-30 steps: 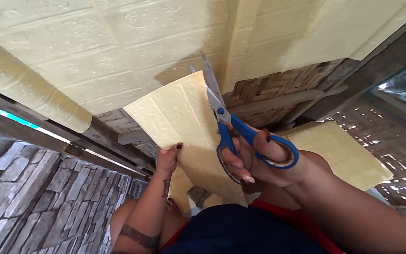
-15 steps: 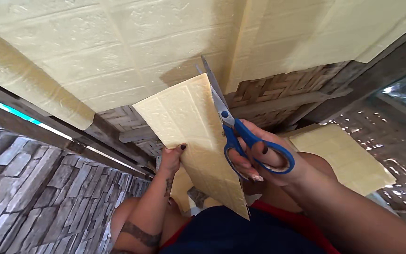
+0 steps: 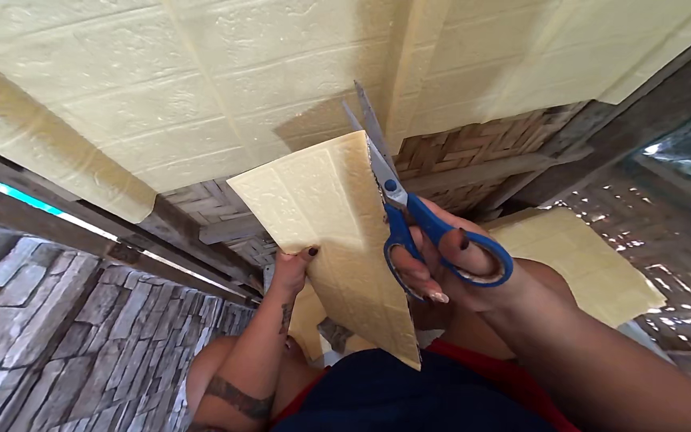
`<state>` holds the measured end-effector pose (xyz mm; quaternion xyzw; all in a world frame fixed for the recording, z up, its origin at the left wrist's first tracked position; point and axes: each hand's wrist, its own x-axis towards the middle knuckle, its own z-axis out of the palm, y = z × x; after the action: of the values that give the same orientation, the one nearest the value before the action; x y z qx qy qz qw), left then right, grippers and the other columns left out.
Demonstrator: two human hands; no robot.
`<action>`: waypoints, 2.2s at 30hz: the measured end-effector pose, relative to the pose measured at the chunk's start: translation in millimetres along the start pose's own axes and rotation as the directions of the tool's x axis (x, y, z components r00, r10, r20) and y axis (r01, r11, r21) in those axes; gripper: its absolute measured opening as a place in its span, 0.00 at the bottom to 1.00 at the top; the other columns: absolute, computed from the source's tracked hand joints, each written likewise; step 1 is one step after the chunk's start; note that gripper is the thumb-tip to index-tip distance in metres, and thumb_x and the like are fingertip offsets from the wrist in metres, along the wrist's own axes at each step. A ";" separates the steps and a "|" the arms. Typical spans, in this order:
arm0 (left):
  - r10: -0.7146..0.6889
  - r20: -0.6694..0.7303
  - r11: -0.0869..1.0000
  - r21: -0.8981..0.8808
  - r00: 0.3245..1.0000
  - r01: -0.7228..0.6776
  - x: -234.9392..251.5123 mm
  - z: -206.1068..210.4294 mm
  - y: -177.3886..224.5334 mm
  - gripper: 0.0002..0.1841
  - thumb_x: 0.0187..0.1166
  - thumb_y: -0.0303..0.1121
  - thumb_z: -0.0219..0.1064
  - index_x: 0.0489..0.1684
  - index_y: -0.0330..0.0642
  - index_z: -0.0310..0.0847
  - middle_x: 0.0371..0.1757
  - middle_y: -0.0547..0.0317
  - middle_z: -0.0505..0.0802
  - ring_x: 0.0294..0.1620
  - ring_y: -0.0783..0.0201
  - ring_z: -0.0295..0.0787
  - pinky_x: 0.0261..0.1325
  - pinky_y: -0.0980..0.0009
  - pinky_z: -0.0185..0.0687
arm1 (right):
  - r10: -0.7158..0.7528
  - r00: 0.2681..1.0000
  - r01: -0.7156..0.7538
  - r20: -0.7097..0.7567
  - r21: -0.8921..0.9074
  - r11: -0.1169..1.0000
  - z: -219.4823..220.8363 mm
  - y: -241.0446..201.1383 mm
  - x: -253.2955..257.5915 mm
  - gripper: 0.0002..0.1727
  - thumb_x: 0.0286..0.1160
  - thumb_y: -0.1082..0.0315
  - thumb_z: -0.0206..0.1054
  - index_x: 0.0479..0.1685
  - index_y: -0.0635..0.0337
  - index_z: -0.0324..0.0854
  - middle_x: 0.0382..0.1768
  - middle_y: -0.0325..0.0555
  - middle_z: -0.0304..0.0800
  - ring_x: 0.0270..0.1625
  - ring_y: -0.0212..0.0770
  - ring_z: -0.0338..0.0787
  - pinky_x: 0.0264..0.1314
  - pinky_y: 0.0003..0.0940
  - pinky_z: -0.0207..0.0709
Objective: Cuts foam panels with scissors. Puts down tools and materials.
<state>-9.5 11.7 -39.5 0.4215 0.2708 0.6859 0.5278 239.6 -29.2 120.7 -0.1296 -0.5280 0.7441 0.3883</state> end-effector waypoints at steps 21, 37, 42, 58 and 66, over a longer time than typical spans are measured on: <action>-0.257 -0.144 0.873 0.389 0.956 0.293 -3.1 2.3 -20.1 0.21 0.69 0.29 0.75 0.58 0.35 0.75 0.40 0.64 0.95 0.42 0.71 0.94 0.50 0.70 0.93 | 0.153 0.678 -0.633 -0.719 -0.465 0.619 -175.7 84.9 -82.4 0.38 0.75 0.65 0.72 0.87 0.56 0.60 0.56 0.56 0.88 0.52 0.48 0.88 0.57 0.49 0.82; -0.536 -0.189 0.397 0.804 0.823 0.443 -28.8 -1.3 -60.3 0.27 0.78 0.40 0.68 0.70 0.31 0.73 0.52 0.52 0.91 0.45 0.72 0.91 0.52 0.68 0.89 | 0.743 0.500 -0.607 -0.444 -0.792 -0.066 -229.0 269.2 -153.7 0.28 0.80 0.73 0.64 0.82 0.61 0.72 0.72 0.68 0.80 0.76 0.70 0.78 0.75 0.71 0.69; -0.586 -0.126 0.269 0.902 0.801 0.338 -39.7 -11.8 -66.8 0.23 0.80 0.41 0.64 0.67 0.33 0.77 0.50 0.49 0.92 0.46 0.67 0.91 0.54 0.59 0.88 | 0.667 0.532 -0.671 -0.523 -0.740 -0.045 -250.0 279.7 -153.7 0.24 0.79 0.70 0.66 0.75 0.63 0.77 0.70 0.68 0.81 0.75 0.69 0.79 0.74 0.70 0.70; -0.701 -0.306 0.083 0.862 0.644 0.499 -28.3 2.3 -58.2 0.23 0.88 0.40 0.63 0.76 0.36 0.72 0.59 0.34 0.90 0.59 0.43 0.90 0.67 0.40 0.80 | 0.597 0.575 -0.753 -0.560 -0.076 0.654 -281.2 245.7 -111.5 0.29 0.88 0.69 0.56 0.88 0.40 0.66 0.63 0.55 0.88 0.52 0.46 0.91 0.56 0.42 0.84; -0.779 -0.100 0.285 0.823 0.618 0.491 -26.9 6.1 -51.0 0.20 0.87 0.33 0.63 0.76 0.40 0.74 0.60 0.41 0.90 0.57 0.53 0.90 0.66 0.48 0.83 | 0.405 0.614 -0.488 -0.677 0.078 0.870 -247.0 184.6 -103.3 0.29 0.94 0.54 0.34 0.90 0.48 0.58 0.71 0.51 0.80 0.61 0.42 0.87 0.65 0.40 0.80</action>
<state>23.4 0.7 -86.0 0.5656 0.5986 0.1362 0.5507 375.8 40.1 -166.3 -0.5390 -0.3432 0.6867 0.3466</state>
